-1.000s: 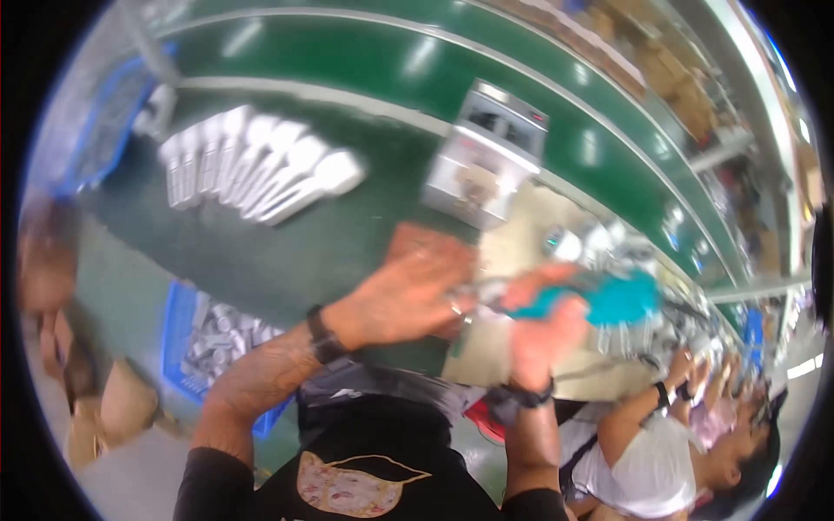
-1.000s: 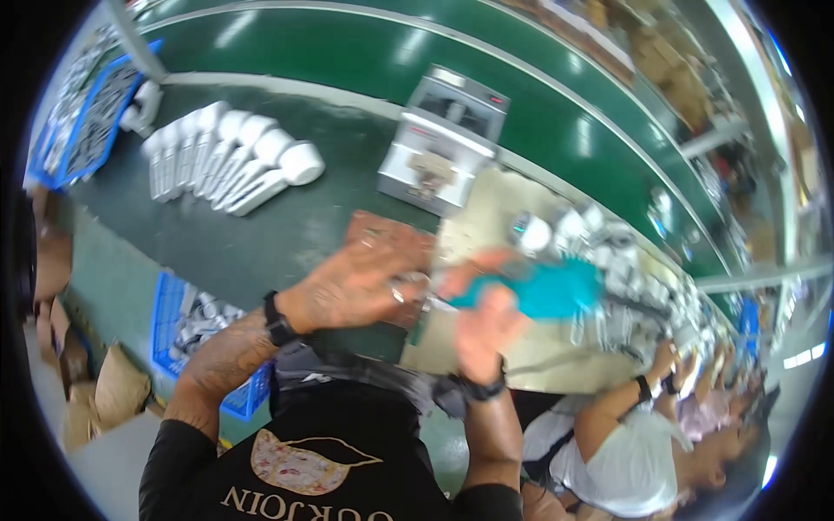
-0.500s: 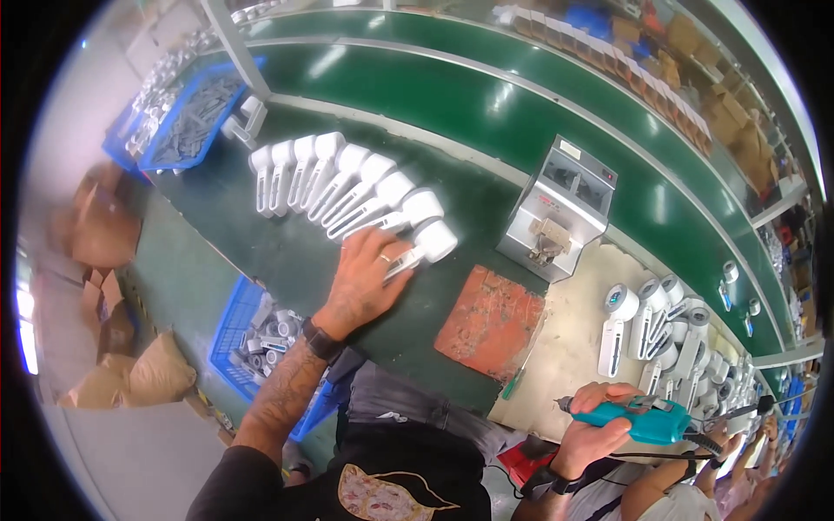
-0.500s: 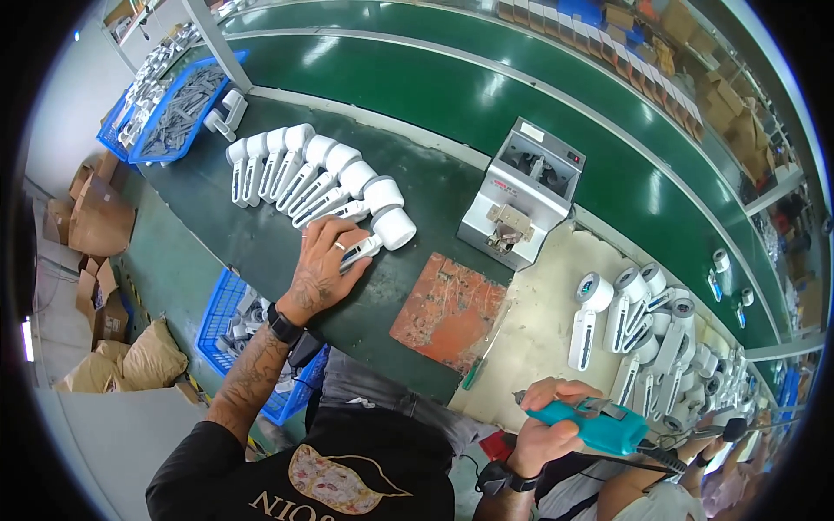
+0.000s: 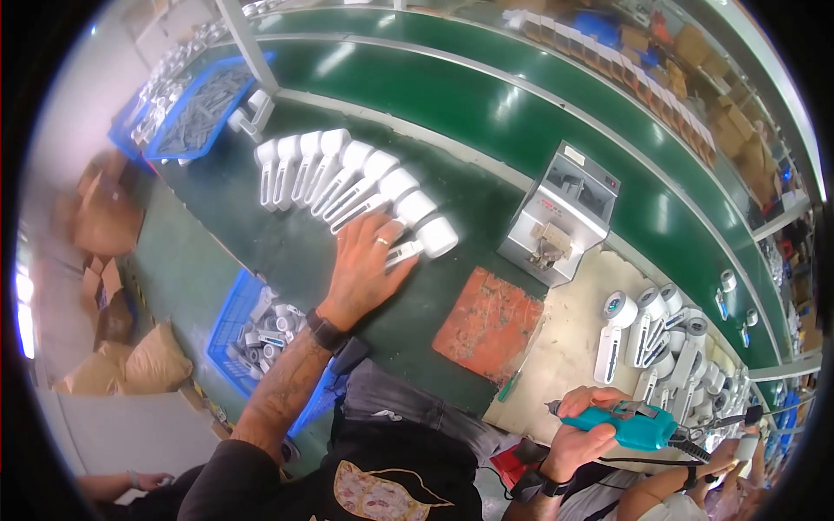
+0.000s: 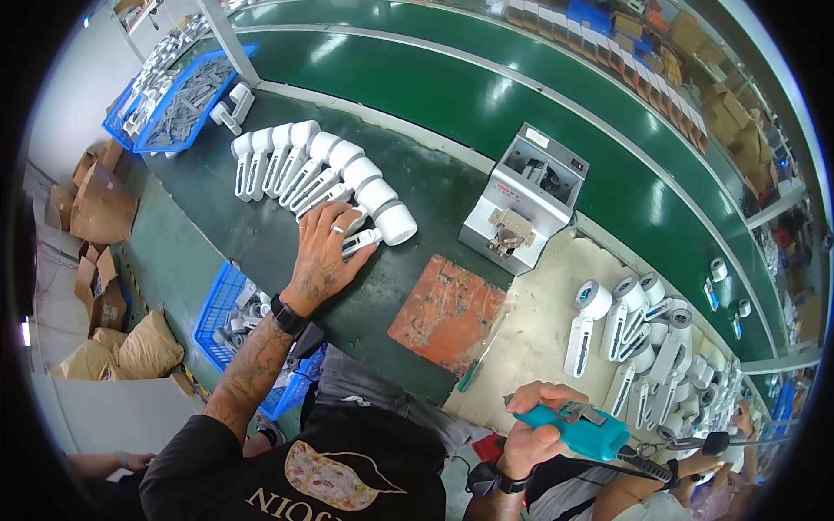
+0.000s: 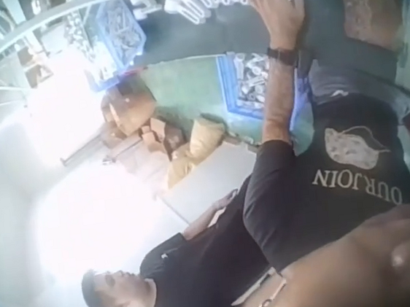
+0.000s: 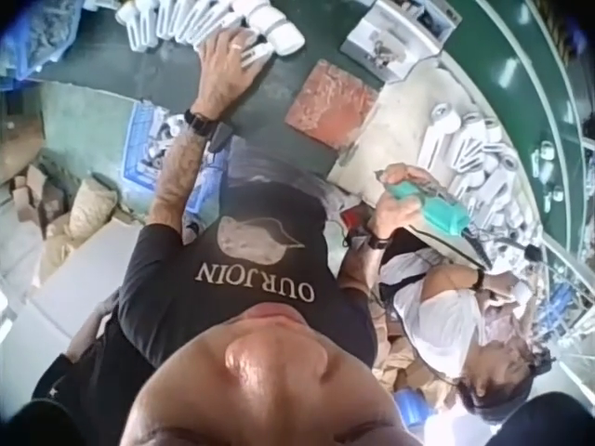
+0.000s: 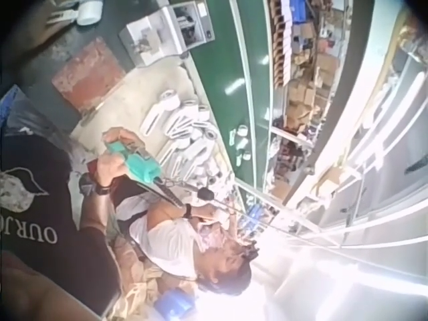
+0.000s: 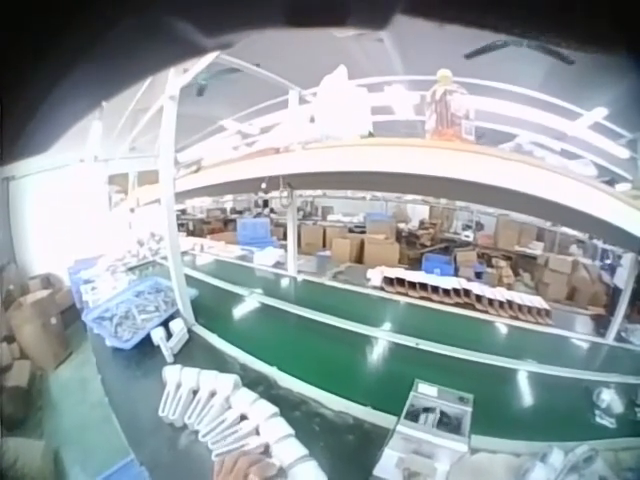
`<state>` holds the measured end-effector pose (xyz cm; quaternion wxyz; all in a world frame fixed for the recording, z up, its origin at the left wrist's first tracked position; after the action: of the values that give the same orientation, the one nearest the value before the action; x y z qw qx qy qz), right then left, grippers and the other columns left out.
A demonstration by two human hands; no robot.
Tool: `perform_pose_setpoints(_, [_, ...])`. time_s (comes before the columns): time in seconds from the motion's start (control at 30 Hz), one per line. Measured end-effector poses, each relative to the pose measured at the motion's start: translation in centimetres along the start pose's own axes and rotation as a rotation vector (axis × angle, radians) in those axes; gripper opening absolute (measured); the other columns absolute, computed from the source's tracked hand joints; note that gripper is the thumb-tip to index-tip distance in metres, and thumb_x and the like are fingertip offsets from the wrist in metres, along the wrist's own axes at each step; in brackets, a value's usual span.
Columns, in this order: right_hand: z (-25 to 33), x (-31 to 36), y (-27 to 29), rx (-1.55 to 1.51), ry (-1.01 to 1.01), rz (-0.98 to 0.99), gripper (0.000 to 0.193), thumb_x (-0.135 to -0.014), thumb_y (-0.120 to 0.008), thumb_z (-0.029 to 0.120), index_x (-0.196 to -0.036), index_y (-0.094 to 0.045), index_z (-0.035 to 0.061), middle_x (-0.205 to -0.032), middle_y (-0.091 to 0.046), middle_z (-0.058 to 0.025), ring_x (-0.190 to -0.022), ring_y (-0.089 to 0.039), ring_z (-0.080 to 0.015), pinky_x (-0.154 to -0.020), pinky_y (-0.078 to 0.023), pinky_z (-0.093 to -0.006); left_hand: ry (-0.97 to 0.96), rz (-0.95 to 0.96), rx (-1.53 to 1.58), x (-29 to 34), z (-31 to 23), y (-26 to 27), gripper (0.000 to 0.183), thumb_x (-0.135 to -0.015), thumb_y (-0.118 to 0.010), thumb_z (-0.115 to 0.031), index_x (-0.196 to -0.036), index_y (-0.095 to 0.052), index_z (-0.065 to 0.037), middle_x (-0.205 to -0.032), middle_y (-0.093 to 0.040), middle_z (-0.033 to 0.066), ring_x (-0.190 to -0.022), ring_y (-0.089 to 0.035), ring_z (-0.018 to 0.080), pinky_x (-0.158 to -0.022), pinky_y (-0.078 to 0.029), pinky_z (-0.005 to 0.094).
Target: The worker is assembling small white plastic components on a production line using a pneumatic air tool.
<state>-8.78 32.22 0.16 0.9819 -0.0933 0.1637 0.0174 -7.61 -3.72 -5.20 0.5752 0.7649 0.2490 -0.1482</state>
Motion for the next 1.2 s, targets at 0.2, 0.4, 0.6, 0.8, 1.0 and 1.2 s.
perform_pose_setpoints(0.2, [-0.7,0.7,1.9,-0.056,-0.021,-0.044,0.077,-0.081,-0.070,0.068,-0.110,-0.052,-0.0022,-0.069,-0.058,-0.0100,-0.062,-0.060,-0.0215,-0.055,-0.047,-0.0315,-0.049,-0.042,0.045,-1.8,-3.6,0.7,0.057,-0.078,-0.082,-0.029,-0.125,-0.058,-0.006,-0.130,-0.055,0.0141,-0.124,-0.049,0.0364,-0.105,-0.036,0.0505])
perform_pose_setpoints(0.4, [1.2,1.8,2.1,-0.096,-0.116,0.019,0.079,-0.079,-0.075,0.064,-0.113,-0.051,-0.0027,-0.074,-0.060,-0.0110,-0.064,-0.060,-0.0213,-0.056,-0.048,-0.0317,-0.235,0.135,0.501,-4.1,-15.0,-0.8,0.025,-0.086,-0.076,-0.022,-0.104,-0.067,-0.007,-0.085,-0.063,0.0091,-0.084,-0.063,0.0293,-0.075,-0.050,0.0391])
perform_pose_setpoints(0.6, [2.2,2.8,2.4,-0.095,-0.071,0.047,0.075,-0.083,-0.072,0.063,-0.113,-0.050,-0.0023,-0.073,-0.059,-0.0111,-0.062,-0.058,-0.0206,-0.056,-0.048,-0.0316,-0.445,0.153,0.607,-5.6,-24.7,-10.7,0.021,-0.087,-0.068,-0.027,-0.082,-0.066,-0.007,-0.075,-0.059,0.0088,-0.070,-0.063,0.0317,-0.061,-0.051,0.0449])
perform_pose_setpoints(0.8, [2.7,4.5,5.4,0.038,-0.022,0.011,0.073,-0.087,-0.068,0.062,-0.113,-0.049,-0.0030,-0.073,-0.059,-0.0118,-0.061,-0.058,-0.0197,-0.056,-0.049,-0.0310,-0.428,0.779,0.191,-4.4,-23.8,-9.5,0.018,-0.083,-0.063,-0.022,-0.092,-0.062,-0.006,-0.082,-0.064,0.0079,-0.074,-0.064,0.0311,-0.068,-0.052,0.0473])
perform_pose_setpoints(1.0, [2.6,4.0,5.7,-0.020,-0.071,0.019,0.074,-0.087,-0.069,0.063,-0.113,-0.048,-0.0038,-0.076,-0.062,-0.0127,-0.065,-0.061,-0.0199,-0.057,-0.049,-0.0302,-0.541,0.208,0.329,-3.7,-21.1,-6.1,0.019,-0.081,-0.068,-0.014,-0.097,-0.060,-0.008,-0.084,-0.063,0.0067,-0.084,-0.064,0.0274,-0.078,-0.049,0.0412])
perform_pose_setpoints(1.2, [2.0,4.4,4.8,-0.042,-0.119,0.058,0.073,-0.084,-0.073,0.060,-0.113,-0.050,-0.0029,-0.079,-0.062,-0.0129,-0.068,-0.062,-0.0208,-0.061,-0.050,-0.0317,-0.524,0.047,0.352,-3.2,-20.5,-7.5,0.016,-0.084,-0.069,-0.017,-0.093,-0.061,-0.006,-0.084,-0.066,0.0086,-0.085,-0.064,0.0292,-0.077,-0.050,0.0429])
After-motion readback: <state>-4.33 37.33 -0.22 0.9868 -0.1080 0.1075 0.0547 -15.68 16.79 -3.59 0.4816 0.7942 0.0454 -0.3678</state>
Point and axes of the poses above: each hand's wrist, its own x-axis away from the middle knuckle, its own y-axis out of the back of the hand, z = x × y, the point moved 2 cm from there along -x, towards the middle knuckle
